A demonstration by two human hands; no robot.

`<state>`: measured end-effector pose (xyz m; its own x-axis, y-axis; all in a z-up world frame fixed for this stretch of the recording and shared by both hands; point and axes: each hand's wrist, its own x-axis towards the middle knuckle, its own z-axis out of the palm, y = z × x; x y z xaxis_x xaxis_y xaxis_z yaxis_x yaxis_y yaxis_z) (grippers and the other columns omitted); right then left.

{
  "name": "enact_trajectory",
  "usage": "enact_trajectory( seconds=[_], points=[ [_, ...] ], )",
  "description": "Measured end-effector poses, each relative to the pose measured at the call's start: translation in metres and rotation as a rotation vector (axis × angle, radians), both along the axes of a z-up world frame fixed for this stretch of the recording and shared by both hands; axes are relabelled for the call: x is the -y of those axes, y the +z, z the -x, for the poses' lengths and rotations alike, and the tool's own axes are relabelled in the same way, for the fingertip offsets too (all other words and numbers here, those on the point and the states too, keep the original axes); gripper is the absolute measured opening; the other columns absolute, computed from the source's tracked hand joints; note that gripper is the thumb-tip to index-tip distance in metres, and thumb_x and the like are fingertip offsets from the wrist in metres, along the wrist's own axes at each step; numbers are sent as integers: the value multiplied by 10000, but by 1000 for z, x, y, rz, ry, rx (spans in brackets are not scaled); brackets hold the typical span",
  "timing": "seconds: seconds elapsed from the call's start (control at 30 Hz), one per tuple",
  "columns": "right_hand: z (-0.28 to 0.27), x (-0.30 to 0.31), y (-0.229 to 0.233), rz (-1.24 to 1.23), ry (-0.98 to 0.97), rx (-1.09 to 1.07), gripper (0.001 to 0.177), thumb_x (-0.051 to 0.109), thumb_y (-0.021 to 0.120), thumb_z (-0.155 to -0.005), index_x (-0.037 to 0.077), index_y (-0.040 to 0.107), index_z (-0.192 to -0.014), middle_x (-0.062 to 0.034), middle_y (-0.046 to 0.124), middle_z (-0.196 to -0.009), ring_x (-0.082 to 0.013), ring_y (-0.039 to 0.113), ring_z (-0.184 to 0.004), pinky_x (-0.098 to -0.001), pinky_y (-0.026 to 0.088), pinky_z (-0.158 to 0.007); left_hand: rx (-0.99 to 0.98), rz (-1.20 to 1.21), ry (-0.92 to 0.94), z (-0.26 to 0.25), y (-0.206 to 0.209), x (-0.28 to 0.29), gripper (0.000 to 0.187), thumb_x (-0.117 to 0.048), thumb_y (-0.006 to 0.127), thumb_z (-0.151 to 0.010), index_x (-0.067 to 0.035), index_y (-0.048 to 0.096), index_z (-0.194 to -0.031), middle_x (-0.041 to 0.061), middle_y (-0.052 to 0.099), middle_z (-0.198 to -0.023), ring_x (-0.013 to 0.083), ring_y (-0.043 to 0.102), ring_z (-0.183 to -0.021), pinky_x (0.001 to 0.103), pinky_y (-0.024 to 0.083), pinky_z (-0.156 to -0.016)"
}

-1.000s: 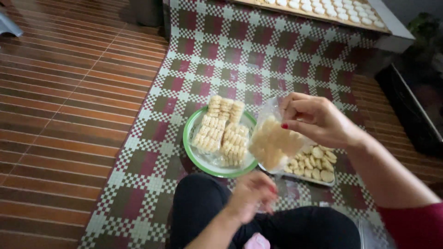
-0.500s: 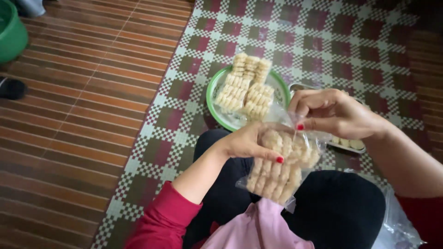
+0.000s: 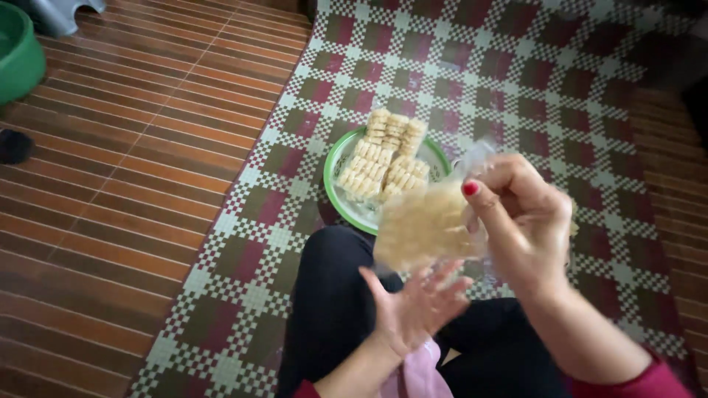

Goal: Pack crackers from a metal tray into a plastic bag and arrange them neatly.

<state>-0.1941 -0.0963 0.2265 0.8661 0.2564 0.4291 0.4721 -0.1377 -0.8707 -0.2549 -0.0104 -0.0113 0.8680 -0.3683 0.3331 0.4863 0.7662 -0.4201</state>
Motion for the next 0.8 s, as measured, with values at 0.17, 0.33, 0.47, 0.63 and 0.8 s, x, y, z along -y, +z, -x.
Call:
enact_trajectory(
  seconds=[0.17,0.33,0.47,0.63,0.8],
  points=[
    [6,0,-43,99,-317,299,173,-81,663,-984,-4,573,-858,-52,554,-952,-68,344,-620,-211,288,-514,161,-113,180,-21,44,20,756,-756,719,-702,-300,700,-1303,-15,676,-1410,254,469,-1492,507,283,-1313],
    [43,11,-87,51,-477,233,86,-89,633,-982,-29,583,-946,-128,586,-1090,-189,522,-951,-271,440,-865,-445,-448,201,-47,56,9,674,-518,806,-726,-81,639,-1212,70,677,-1077,190,654,-920,277,555,-768],
    [69,35,-119,42,-537,155,134,-95,575,-998,-14,534,-900,-124,602,-1067,-183,558,-927,-249,450,-884,-382,-401,214,-43,29,1,509,-377,692,-884,-99,614,-1304,68,701,-1153,202,677,-970,352,534,-897],
    [76,42,-106,222,-470,220,177,4,675,-845,-88,692,-996,-244,707,-1193,-266,683,-989,-288,523,-838,-259,-468,213,-39,35,-8,685,-217,666,-819,-81,514,-1473,113,626,-1362,255,626,-1152,380,483,-1009],
    [66,52,-96,454,-362,204,607,19,773,-676,-46,648,-1267,-221,649,-1380,-194,639,-834,-261,520,-729,-5,-452,272,-35,66,-15,867,-200,649,-825,-41,299,-1601,108,408,-1597,268,471,-1379,399,377,-1169]
  ],
)
